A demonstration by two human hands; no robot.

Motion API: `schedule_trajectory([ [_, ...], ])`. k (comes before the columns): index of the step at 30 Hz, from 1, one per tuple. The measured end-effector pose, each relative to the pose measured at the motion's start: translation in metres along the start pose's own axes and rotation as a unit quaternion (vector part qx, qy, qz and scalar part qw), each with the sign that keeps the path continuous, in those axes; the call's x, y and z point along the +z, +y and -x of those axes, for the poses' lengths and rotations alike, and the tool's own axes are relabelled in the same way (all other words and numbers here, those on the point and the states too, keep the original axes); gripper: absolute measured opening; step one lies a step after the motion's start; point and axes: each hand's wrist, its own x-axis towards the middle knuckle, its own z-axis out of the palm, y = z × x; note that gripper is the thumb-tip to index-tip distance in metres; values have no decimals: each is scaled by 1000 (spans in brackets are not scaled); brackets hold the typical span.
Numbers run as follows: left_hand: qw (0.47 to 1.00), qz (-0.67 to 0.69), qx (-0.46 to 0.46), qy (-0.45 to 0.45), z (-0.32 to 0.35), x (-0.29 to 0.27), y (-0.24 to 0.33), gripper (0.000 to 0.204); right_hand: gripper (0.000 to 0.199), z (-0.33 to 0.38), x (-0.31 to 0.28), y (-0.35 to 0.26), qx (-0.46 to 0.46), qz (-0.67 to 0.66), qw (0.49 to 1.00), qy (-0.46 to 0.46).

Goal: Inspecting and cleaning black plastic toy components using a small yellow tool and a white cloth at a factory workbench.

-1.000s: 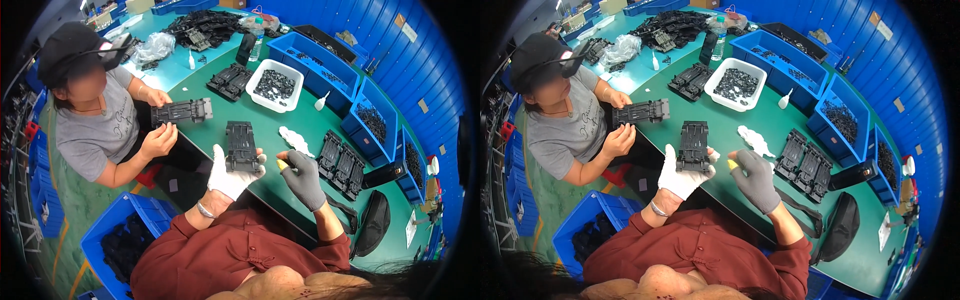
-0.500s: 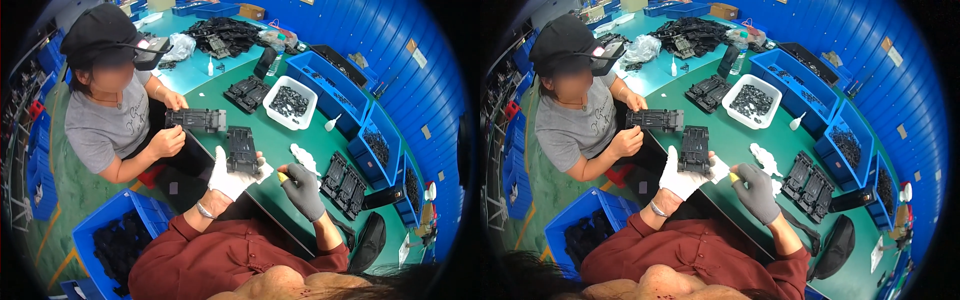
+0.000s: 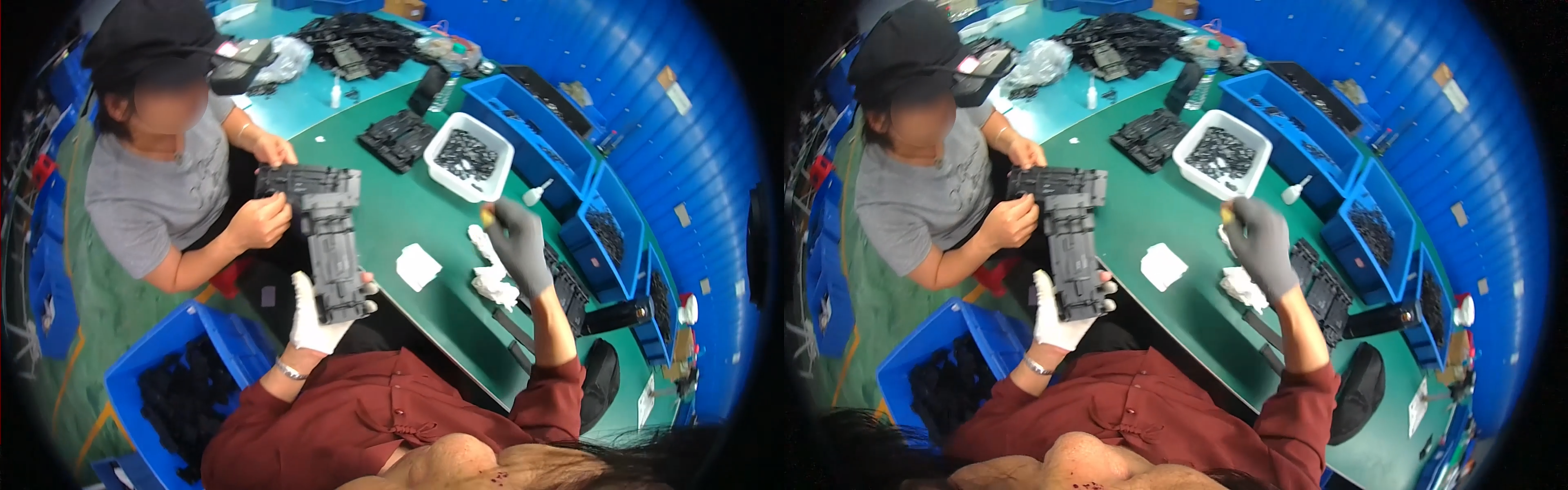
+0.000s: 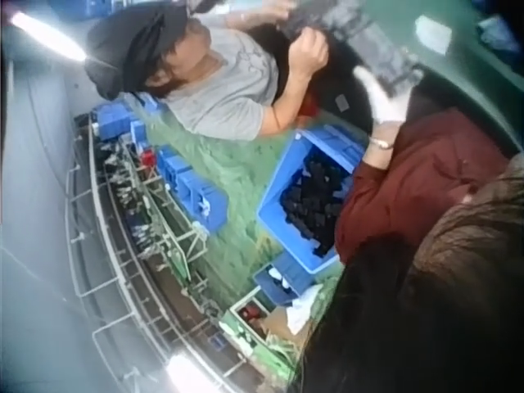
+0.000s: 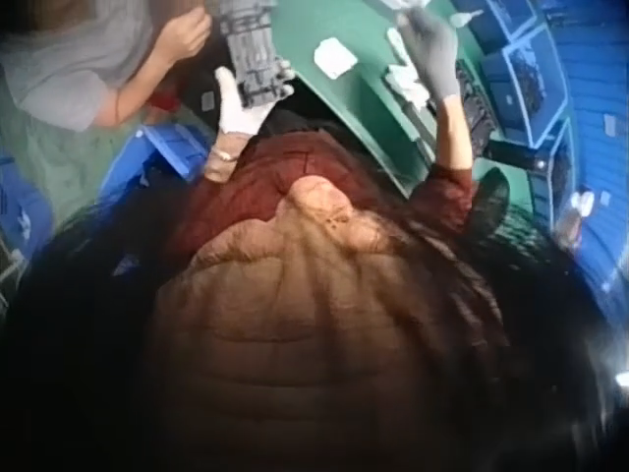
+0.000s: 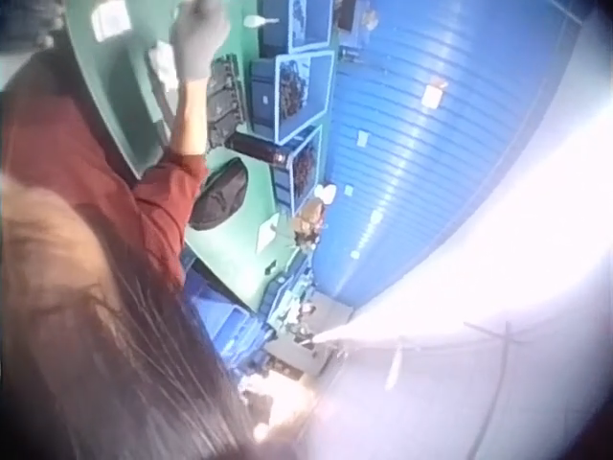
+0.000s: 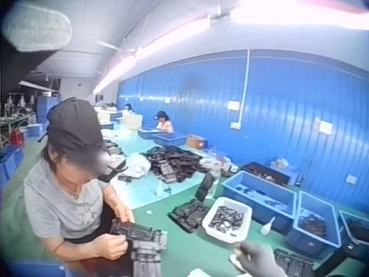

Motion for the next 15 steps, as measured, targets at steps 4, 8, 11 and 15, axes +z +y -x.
schedule_trajectory([
  [4, 1000, -7, 7, -9, 1, -1, -2, 98, 19, -70, 8, 72, 89, 80, 993, -22],
  [8, 1000, -14, 5, 8, -6, 3, -13, 98, 20, -115, 53, 132, 92, 161, 976, -115],
  [11, 1000, -27, 6, 13, -11, 5, -18, 99, 21, -133, 92, 163, 110, 216, 958, -152],
  [15, 998, -47, -18, 32, -17, 0, -18, 108, 21, -141, 119, 180, 98, 276, 936, -195],
])
